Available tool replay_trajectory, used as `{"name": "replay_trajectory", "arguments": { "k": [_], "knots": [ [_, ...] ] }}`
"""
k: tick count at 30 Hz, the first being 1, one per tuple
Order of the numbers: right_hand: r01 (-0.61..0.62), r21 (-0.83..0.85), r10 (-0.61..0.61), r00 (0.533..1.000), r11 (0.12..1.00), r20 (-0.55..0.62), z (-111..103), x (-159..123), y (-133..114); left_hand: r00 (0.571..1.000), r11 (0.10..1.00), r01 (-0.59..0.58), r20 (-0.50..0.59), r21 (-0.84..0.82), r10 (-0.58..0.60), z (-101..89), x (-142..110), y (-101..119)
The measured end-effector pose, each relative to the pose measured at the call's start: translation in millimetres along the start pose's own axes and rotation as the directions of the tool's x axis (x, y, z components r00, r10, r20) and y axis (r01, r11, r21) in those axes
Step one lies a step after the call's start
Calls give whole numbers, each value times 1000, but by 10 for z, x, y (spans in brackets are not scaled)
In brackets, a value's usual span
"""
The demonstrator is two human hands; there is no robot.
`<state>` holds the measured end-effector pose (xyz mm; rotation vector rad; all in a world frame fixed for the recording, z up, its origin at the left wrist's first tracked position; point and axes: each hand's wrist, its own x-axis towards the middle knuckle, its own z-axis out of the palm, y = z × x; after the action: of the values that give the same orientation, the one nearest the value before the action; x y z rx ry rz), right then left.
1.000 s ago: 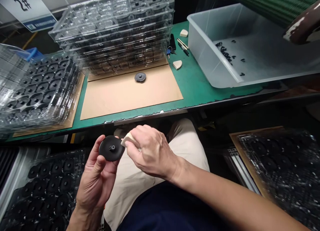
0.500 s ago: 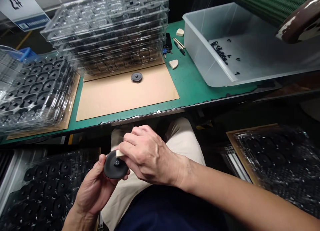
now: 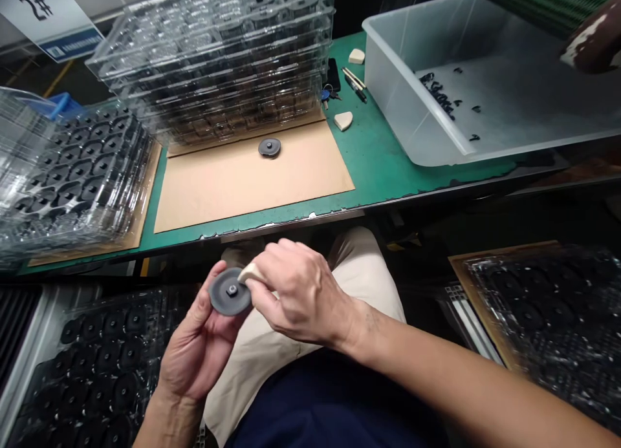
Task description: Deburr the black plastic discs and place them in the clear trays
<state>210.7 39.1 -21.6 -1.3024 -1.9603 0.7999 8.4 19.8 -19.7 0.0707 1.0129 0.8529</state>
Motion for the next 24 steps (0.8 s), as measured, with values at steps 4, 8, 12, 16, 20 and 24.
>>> {"name": "replay_trajectory", "arguments": {
  "k": [4,8,12,16,20,24],
  "knots": [
    [-440,308,397,897,843,195,97,-25,-174,987,966,-144,-35,215,155,-15,36,-40],
    [-321,354,323,945,879,53,97,46,-344,963,936,-243,-55,256,265,23,-4,-58],
    [-185,201,189,982,962,-3,41,72,-334,921,884,-355,-48,304,386,48,-61,31],
    [-125,-51,123,991,991,-42,21,62,-198,936,890,-331,-15,314,353,-16,-86,76],
    [-27,-120,25,1000,992,-13,15,61,-122,987,955,-158,51,250,150,-156,-72,66],
    [86,-78,-81,994,993,75,-5,57,-110,990,976,-31,143,215,-1,-258,-47,56]
  ]
}}
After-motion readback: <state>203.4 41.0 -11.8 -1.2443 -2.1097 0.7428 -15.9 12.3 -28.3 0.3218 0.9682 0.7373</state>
